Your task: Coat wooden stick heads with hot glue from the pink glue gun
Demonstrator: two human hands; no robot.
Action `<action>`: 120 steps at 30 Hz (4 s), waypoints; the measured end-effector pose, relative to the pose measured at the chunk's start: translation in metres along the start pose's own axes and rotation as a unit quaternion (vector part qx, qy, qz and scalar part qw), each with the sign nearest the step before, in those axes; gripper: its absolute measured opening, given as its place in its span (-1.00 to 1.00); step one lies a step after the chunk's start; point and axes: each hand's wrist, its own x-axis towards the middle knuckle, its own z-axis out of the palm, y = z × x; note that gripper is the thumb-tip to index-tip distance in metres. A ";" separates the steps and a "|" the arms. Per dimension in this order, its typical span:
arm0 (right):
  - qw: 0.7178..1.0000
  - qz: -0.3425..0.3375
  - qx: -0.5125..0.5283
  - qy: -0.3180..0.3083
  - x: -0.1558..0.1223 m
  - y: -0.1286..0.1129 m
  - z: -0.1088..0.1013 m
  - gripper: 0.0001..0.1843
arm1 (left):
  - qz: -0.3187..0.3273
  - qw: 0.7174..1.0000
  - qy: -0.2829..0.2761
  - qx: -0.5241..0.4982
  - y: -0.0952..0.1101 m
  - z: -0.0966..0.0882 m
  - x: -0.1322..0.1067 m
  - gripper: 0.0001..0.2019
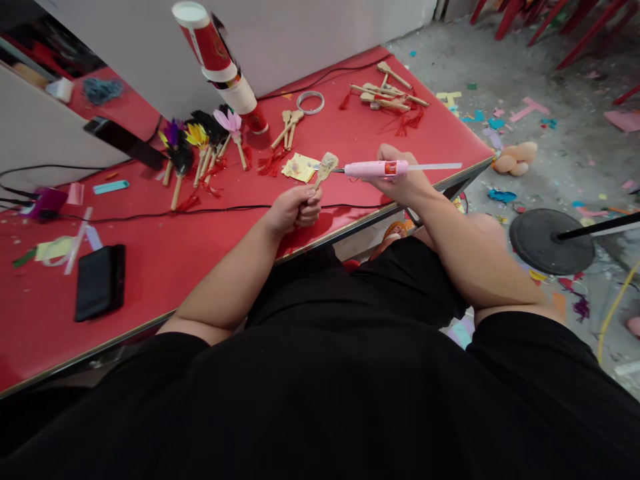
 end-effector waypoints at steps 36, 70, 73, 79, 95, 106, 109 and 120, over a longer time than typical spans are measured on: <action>0.999 0.043 0.000 0.016 0.008 0.000 0.018 -0.23 | 0.053 0.997 0.035 0.052 -0.016 0.010 0.003 -0.56; 0.997 0.062 0.026 -0.026 -0.005 -0.011 0.043 -0.24 | 0.062 0.993 0.098 -0.015 -0.019 0.025 0.007 -0.53; 0.998 0.057 0.015 -0.024 -0.002 -0.012 0.042 -0.24 | 0.082 0.991 0.104 0.002 -0.023 0.025 0.009 -0.53; 0.998 0.059 0.007 -0.027 0.006 -0.015 0.044 -0.26 | 0.101 0.987 0.120 0.017 -0.025 0.025 0.010 -0.55; 0.999 0.048 -0.003 -0.016 0.009 -0.007 0.047 -0.24 | 0.115 0.982 0.137 0.060 -0.025 0.026 0.012 -0.58; 1.000 0.022 -0.001 -0.001 0.011 0.000 0.050 -0.21 | 0.119 0.982 0.134 0.055 -0.026 0.024 0.012 -0.60; 1.000 0.020 0.001 -0.001 0.011 -0.001 0.050 -0.22 | 0.109 0.982 0.146 0.042 -0.024 0.027 0.011 -0.60; 1.000 0.020 0.009 0.002 0.011 -0.002 0.048 -0.32 | 0.099 0.986 0.129 0.036 -0.024 0.028 0.009 -0.55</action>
